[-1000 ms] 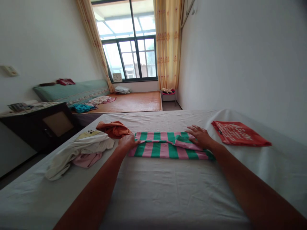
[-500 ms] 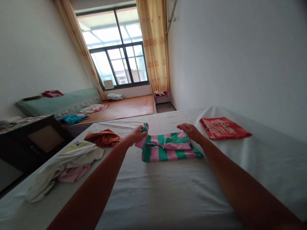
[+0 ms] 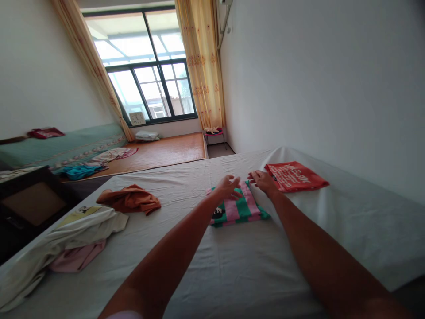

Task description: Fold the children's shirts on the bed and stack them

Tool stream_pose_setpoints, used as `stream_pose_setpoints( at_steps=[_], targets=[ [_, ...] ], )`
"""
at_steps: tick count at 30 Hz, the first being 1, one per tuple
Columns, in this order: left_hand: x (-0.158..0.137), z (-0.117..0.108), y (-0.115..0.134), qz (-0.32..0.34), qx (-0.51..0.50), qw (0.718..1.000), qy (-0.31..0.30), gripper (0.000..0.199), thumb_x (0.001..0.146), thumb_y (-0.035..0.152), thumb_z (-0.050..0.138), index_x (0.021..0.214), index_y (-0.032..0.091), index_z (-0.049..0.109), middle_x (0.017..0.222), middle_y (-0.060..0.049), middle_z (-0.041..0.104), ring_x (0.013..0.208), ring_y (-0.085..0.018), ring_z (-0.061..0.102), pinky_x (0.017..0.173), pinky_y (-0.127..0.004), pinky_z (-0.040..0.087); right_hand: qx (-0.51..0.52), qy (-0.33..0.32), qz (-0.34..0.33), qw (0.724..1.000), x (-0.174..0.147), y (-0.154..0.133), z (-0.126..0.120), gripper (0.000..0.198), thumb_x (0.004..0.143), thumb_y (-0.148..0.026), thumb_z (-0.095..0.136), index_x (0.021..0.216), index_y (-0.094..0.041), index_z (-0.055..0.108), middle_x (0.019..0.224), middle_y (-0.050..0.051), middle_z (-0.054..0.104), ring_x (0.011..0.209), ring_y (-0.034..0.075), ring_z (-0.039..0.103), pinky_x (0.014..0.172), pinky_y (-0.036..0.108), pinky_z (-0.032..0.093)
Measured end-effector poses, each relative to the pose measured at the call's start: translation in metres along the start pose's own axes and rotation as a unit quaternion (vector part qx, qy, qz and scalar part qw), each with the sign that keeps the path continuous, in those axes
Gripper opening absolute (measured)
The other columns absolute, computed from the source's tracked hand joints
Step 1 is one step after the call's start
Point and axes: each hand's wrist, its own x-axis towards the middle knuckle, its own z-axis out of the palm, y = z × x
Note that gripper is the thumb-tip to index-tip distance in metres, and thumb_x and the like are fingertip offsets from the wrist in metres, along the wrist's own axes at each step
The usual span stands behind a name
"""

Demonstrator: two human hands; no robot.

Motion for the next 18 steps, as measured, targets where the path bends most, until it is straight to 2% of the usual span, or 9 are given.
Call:
stream_pose_setpoints(
  at_steps=[3, 5, 7, 8, 10, 12, 14, 16, 18],
  targets=[
    [-0.016, -0.025, -0.012, 0.106, 0.076, 0.988, 0.084, 0.032, 0.095, 0.04, 0.036, 0.114, 0.018, 0.049, 0.103, -0.01, 0.063, 0.08, -0.015, 0.066, 0.066, -0.029, 0.055, -0.064, 0.013, -0.122, 0.99, -0.008, -0.015, 0.006, 0.033, 0.093, -0.037, 0.037, 0.107, -0.022, 0.062, 0.108, 0.008, 0.068, 0.102, 0.02, 0.062, 0.093, 0.038, 0.045],
    [-0.031, -0.037, -0.03, 0.19, 0.195, 0.957, 0.099, 0.031, 0.095, 0.035, 0.036, 0.112, 0.019, 0.056, 0.11, -0.01, 0.063, 0.104, -0.02, 0.06, 0.089, -0.037, 0.051, -0.12, -0.068, -0.241, 0.961, -0.018, -0.024, 0.021, 0.037, 0.094, -0.04, 0.034, 0.115, -0.026, 0.061, 0.119, 0.004, 0.065, 0.117, 0.02, 0.053, 0.103, 0.038, 0.037],
    [-0.048, -0.042, -0.052, 0.249, 0.31, 0.915, 0.068, 0.035, 0.094, 0.036, 0.038, 0.121, 0.021, 0.055, 0.127, -0.01, 0.057, 0.125, -0.022, 0.046, 0.107, -0.041, 0.035, -0.174, -0.179, -0.298, 0.921, -0.029, -0.025, 0.04, 0.041, 0.094, -0.044, 0.033, 0.124, -0.03, 0.057, 0.13, 0.001, 0.058, 0.127, 0.02, 0.044, 0.109, 0.039, 0.029],
    [-0.055, -0.042, -0.063, 0.26, 0.355, 0.897, 0.046, 0.04, 0.093, 0.039, 0.04, 0.129, 0.022, 0.051, 0.136, -0.009, 0.05, 0.131, -0.023, 0.038, 0.112, -0.043, 0.028, -0.206, -0.216, -0.295, 0.908, -0.033, -0.021, 0.047, 0.042, 0.094, -0.046, 0.033, 0.127, -0.031, 0.055, 0.135, -0.001, 0.054, 0.131, 0.021, 0.039, 0.111, 0.042, 0.025],
    [-0.067, -0.04, -0.081, 0.25, 0.416, 0.874, 0.003, 0.054, 0.092, 0.046, 0.041, 0.142, 0.025, 0.036, 0.148, -0.008, 0.036, 0.138, -0.025, 0.026, 0.115, -0.046, 0.019, -0.278, -0.225, -0.251, 0.9, -0.036, -0.01, 0.057, 0.046, 0.093, -0.048, 0.033, 0.131, -0.031, 0.052, 0.143, 0.0, 0.045, 0.137, 0.025, 0.031, 0.113, 0.048, 0.017],
    [-0.074, -0.038, -0.091, 0.231, 0.447, 0.864, -0.02, 0.06, 0.092, 0.051, 0.038, 0.146, 0.029, 0.026, 0.152, -0.006, 0.028, 0.141, -0.026, 0.019, 0.115, -0.048, 0.014, -0.336, -0.174, -0.175, 0.909, -0.033, 0.004, 0.056, 0.052, 0.093, -0.049, 0.031, 0.135, -0.024, 0.048, 0.147, 0.007, 0.039, 0.138, 0.027, 0.026, 0.112, 0.05, 0.016],
    [-0.076, -0.037, -0.095, 0.226, 0.457, 0.86, -0.022, 0.058, 0.093, 0.052, 0.034, 0.147, 0.033, 0.023, 0.153, -0.003, 0.026, 0.142, -0.025, 0.018, 0.115, -0.048, 0.011, -0.367, -0.104, -0.092, 0.92, -0.027, 0.014, 0.047, 0.062, 0.091, -0.055, 0.031, 0.136, -0.015, 0.045, 0.146, 0.016, 0.038, 0.137, 0.029, 0.029, 0.11, 0.048, 0.022],
    [-0.076, -0.037, -0.096, 0.23, 0.454, 0.861, -0.009, 0.057, 0.093, 0.053, 0.034, 0.146, 0.035, 0.025, 0.153, -0.003, 0.026, 0.141, -0.025, 0.018, 0.115, -0.047, 0.011, -0.383, -0.044, -0.032, 0.922, -0.023, 0.018, 0.036, 0.072, 0.084, -0.065, 0.037, 0.13, -0.011, 0.05, 0.139, 0.021, 0.045, 0.132, 0.033, 0.036, 0.106, 0.048, 0.029],
    [-0.076, -0.038, -0.096, 0.238, 0.448, 0.862, 0.004, 0.056, 0.093, 0.052, 0.036, 0.145, 0.035, 0.027, 0.153, -0.003, 0.027, 0.141, -0.025, 0.02, 0.115, -0.047, 0.012, -0.386, -0.01, -0.004, 0.923, -0.02, 0.018, 0.028, 0.073, 0.074, -0.073, 0.046, 0.115, -0.015, 0.06, 0.128, 0.02, 0.055, 0.125, 0.035, 0.044, 0.1, 0.05, 0.035]
  ],
)
